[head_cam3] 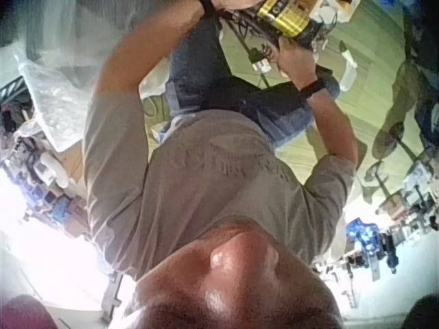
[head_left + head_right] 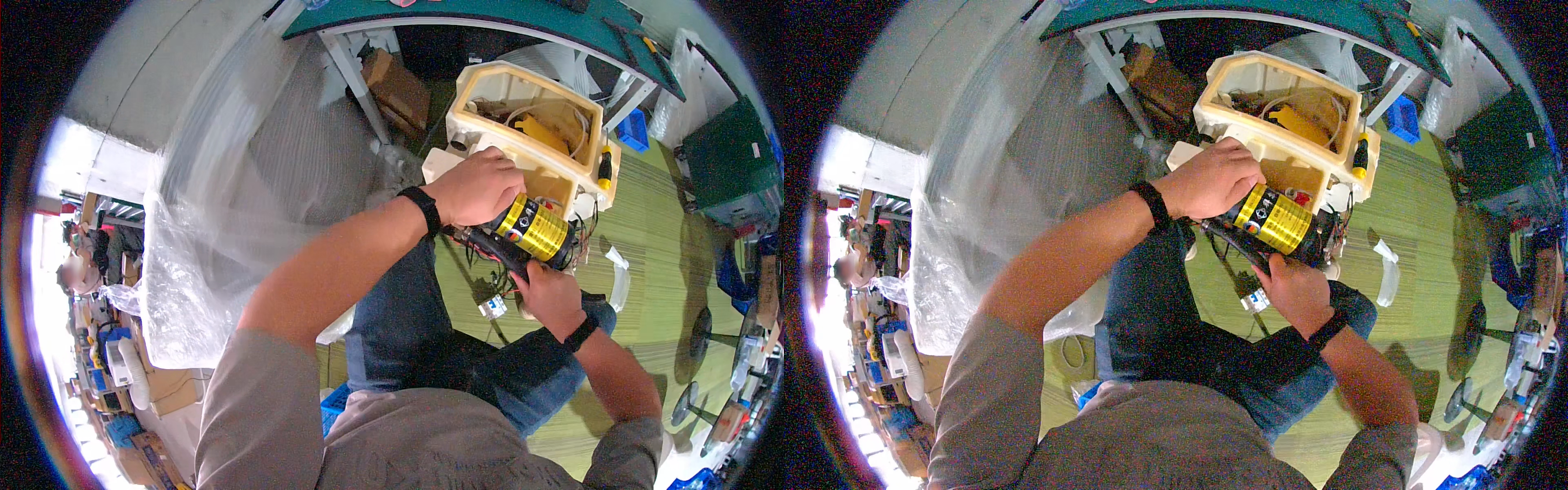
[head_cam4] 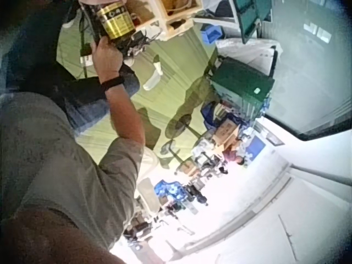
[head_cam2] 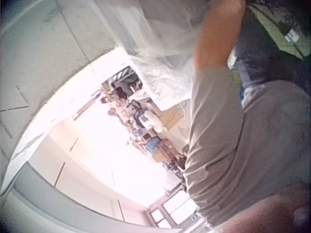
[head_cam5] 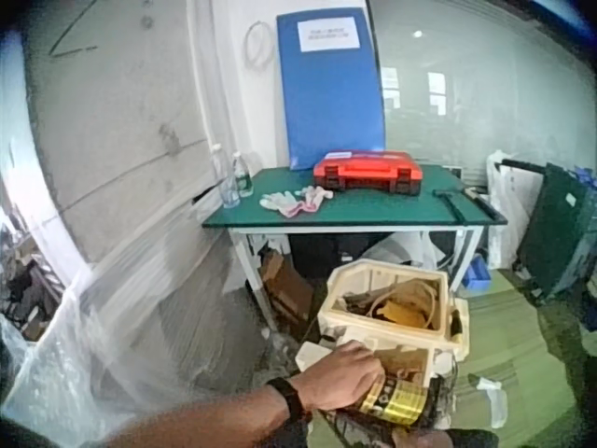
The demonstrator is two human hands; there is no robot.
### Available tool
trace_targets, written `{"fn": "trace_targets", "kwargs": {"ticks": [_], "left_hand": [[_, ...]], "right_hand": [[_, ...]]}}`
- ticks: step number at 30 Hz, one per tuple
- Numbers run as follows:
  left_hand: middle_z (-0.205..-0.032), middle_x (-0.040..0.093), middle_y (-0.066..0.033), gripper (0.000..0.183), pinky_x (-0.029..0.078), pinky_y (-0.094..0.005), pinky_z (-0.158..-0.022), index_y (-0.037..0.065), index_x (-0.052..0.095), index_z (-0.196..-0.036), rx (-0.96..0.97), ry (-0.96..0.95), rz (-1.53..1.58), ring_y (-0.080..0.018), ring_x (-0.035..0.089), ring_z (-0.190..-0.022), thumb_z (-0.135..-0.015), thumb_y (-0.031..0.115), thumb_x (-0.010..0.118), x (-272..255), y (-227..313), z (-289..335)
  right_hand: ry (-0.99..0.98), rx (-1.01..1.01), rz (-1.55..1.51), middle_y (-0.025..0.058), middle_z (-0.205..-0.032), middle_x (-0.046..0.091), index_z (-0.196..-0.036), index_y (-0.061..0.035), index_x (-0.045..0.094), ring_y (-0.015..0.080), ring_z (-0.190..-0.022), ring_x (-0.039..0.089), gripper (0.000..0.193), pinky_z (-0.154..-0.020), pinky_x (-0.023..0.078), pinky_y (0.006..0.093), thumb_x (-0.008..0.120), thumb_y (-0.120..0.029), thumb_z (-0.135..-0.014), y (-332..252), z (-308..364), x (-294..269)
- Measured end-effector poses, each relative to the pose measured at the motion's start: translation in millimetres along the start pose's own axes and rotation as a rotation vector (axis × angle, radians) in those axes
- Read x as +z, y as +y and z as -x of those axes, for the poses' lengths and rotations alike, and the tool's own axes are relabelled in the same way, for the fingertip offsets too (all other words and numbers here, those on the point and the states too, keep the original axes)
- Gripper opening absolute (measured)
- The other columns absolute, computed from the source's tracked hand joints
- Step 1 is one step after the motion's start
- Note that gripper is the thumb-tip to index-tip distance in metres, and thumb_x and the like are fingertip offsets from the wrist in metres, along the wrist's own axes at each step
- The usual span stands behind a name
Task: The person closes a cardboard box, moves it under a table, and pulls out a plastic housing. They then place a pump into the housing and use a screwdriver to secure it and its attached hoses.
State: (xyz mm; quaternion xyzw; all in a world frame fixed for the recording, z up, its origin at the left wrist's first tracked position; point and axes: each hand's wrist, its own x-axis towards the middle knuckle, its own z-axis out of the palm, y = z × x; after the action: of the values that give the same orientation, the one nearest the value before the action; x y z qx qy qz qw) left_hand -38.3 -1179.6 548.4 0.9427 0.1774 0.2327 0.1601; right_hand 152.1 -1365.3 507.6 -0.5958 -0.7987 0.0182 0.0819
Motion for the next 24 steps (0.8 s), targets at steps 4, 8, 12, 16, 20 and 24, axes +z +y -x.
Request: {"fn": "trace_targets", "kwargs": {"ticks": [4, 8, 12, 16, 20, 24], "left_hand": [[-0.093, 0.063, -0.0122, 0.016, 0.044, -0.0427, -0.091, 0.007, 0.065, -0.094, -0.066, -0.038, -0.024, -0.0322, 0.057, -0.096, -0.094, 0.016, 0.052, -0.8, -1.1, -1.0], [-0.088, 0.062, -0.0132, 0.016, 0.043, -0.044, -0.089, 0.006, 0.064, -0.091, -0.066, -0.005, -0.043, -0.0327, 0.057, -0.092, -0.094, 0.016, 0.05, 3.1, -0.9, 1.8], [-0.088, 0.062, -0.0131, 0.016, 0.042, -0.0443, -0.091, 0.006, 0.063, -0.091, -0.056, 0.017, -0.016, -0.0332, 0.056, -0.093, -0.094, 0.015, 0.051, 0.4, 2.3, -1.7], [-0.089, 0.062, -0.0123, 0.013, 0.042, -0.0439, -0.092, 0.006, 0.063, -0.092, -0.023, 0.052, -0.002, -0.0332, 0.056, -0.094, -0.093, 0.013, 0.052, -0.5, 3.9, 8.0], [-0.088, 0.061, -0.0116, 0.012, 0.042, -0.0436, -0.091, 0.007, 0.064, -0.092, 0.008, 0.069, 0.028, -0.032, 0.056, -0.094, -0.093, 0.012, 0.053, 0.7, 7.8, 4.9], [-0.088, 0.061, -0.0115, 0.01, 0.043, -0.0432, -0.088, 0.008, 0.064, -0.093, -0.002, 0.082, 0.033, -0.0329, 0.056, -0.091, -0.092, 0.011, 0.054, -1.1, 9.3, 7.8]], "right_hand": [[0.093, -0.021, 0.074, 0.0081, -0.059, 0.06, -0.077, -0.0118, 0.054, 0.0277, -0.052, 0.064, 0.036, -0.046, 0.052, 0.0403, 0.068, -0.042, -0.088, 8.5, -1.1, -1.3], [0.108, 0.023, 0.14, 0.0086, -0.065, 0.061, -0.081, -0.0117, 0.055, 0.0273, -0.055, 0.064, 0.034, -0.049, 0.052, 0.0401, 0.068, -0.043, -0.087, 5.2, -0.6, -4.9], [0.081, -0.072, -0.429, 0.0099, -0.062, 0.061, -0.091, -0.0088, 0.061, 0.0239, -0.051, 0.061, 0.043, -0.046, 0.047, 0.0393, 0.055, -0.051, -0.097, 10.3, 3.9, 20.2], [-0.902, 0.553, -1.449, 0.0028, -0.06, 0.054, -0.094, -0.0025, 0.061, 0.0108, -0.043, 0.047, 0.059, -0.041, 0.039, 0.0262, 0.033, -0.053, -0.106, 18.8, -8.2, -32.0], [-0.978, 0.628, -1.431, -0.0018, -0.051, 0.041, -0.089, -0.0056, 0.061, 0.0087, -0.041, 0.038, 0.062, -0.041, 0.033, 0.0249, 0.036, -0.06, -0.102, 18.8, -5.7, -32.3], [-0.35, 0.258, -0.795, 0.0166, -0.06, 0.058, -0.076, -0.0022, 0.058, 0.0336, -0.056, 0.062, 0.059, -0.052, 0.05, 0.0425, 0.044, -0.054, -0.101, 15.6, 12.6, -0.5]]}}
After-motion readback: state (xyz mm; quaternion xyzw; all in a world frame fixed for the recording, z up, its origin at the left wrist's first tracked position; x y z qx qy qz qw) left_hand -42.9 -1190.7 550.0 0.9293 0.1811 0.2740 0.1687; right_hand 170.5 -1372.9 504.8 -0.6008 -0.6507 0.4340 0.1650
